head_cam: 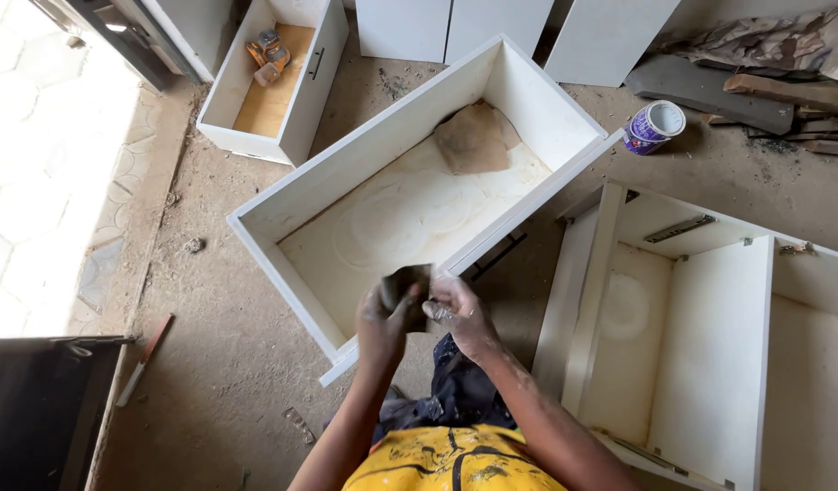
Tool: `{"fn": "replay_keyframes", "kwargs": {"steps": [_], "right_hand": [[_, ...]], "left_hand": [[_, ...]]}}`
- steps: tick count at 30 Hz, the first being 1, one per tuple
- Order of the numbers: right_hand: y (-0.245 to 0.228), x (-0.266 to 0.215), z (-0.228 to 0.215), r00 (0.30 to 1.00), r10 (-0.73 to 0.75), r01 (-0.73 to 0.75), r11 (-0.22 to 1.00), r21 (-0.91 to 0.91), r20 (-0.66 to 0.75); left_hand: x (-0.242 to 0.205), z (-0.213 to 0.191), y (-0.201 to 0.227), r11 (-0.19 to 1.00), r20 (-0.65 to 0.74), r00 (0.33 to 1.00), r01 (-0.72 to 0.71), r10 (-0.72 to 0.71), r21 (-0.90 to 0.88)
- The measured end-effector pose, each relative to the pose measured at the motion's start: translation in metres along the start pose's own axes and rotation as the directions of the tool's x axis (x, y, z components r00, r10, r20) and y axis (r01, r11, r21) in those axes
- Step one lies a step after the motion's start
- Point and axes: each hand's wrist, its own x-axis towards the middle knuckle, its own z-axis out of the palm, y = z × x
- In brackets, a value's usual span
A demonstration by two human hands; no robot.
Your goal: The person sands the edges and interior surfaces of a white wooden drawer using a sanding block. They move the block along the drawer's sides and bottom, then rotate the drawer to access other edges, continuing the sanding process.
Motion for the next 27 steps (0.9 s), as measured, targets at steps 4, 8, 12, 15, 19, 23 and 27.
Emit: {"fn": "replay_keyframes", "kwargs": {"steps": [4,8,12,15,19,23,27], "right_hand": [[-0.028,-0.029,-0.007,1.000,0.010,-0.006,0.991,0.135,-0.029],[-0.059,-0.043,-0.041,0.998,0.042,-0.048,0.989,0.141,0.048],[-0.076,-0.031,-0.075,0.976,0.217,-0.210,0.952,-0.223,0.004],[0.022,0.048,-0.169,0.908,0.334,-0.411,0.824,-0.389,-0.252],[0.002,0.101,-0.230,0.854,0.218,-0.470,0.712,-0.521,-0.472],[-0.062,0.144,-0.281,0.843,-0.087,-0.330,0.695,-0.638,-0.531],[-0.075,0.207,-0.337,0.774,-0.531,0.066,0.609,-0.790,-0.345]], "left_hand": [[-0.012,0.004,0.042,0.957,0.252,0.951,0.228,-0.180,-0.177],[-0.020,0.016,0.057,0.999,0.467,0.883,0.032,-0.044,0.033],[-0.017,0.040,0.059,0.960,0.541,0.834,-0.058,-0.104,0.274],[-0.007,0.073,0.063,0.870,0.586,0.771,-0.089,-0.248,0.485],[-0.003,0.153,0.029,0.683,0.584,0.783,-0.306,-0.215,0.663],[-0.016,0.195,0.021,0.605,0.416,0.905,-0.282,-0.090,0.744],[-0.016,0.187,0.021,0.586,0.271,0.912,-0.043,-0.307,0.809]]}}
